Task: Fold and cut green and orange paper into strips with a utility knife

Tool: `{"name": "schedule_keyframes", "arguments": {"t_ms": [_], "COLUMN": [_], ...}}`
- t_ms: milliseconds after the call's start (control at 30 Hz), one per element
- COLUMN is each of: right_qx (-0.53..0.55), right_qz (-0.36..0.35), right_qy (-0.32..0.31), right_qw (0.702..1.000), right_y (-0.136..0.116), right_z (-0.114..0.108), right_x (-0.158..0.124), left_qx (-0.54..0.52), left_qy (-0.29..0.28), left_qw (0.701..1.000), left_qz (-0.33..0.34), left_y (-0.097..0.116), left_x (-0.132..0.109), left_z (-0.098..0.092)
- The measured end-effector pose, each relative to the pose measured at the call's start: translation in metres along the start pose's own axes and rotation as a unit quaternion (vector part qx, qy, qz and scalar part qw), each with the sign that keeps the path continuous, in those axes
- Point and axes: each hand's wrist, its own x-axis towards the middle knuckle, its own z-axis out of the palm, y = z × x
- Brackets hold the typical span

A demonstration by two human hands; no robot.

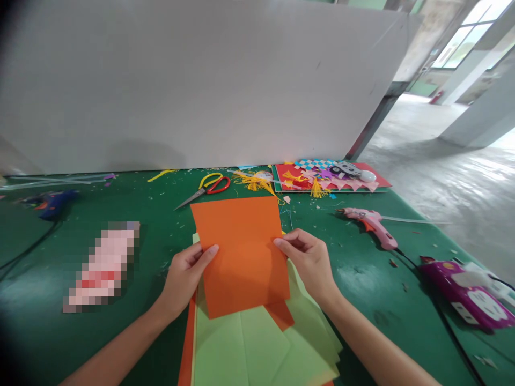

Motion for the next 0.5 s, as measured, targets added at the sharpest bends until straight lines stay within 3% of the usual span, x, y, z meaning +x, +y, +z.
{"name": "schedule_keyframes", "arguments": {"t_ms": [133, 233, 333, 500], "right_qx": [-0.007, 0.029, 0.104, 0.187], "right_qz": [-0.007, 0.009, 0.06, 0.131], "right_qy": [-0.015, -0.027, -0.053, -0.078], "right_qw": [1.0, 0.999, 0.991, 0.971], "right_y": [-0.0008, 0.0003, 0.0018, -0.001], "right_z": [-0.0028, -0.0044, -0.0043, -0.0022], "right_x": [0.0009, 0.0021, 0.0029, 0.0022], "left_qx": [-0.062, -0.137, -0.204, -0.229], "left_qy": [-0.014, -0.057, -0.099, -0.11], "left_qw": [0.997, 0.987, 0.97, 0.963], "left_qz": [-0.033, -0.066, -0.084, -0.086], "left_y": [0.0016, 0.0015, -0.0005, -0.0043], "left_x": [0.0001, 0.0016, 0.0037, 0.0054], "left_z": [-0.0005, -0.0002, 0.0001, -0.0005]}}
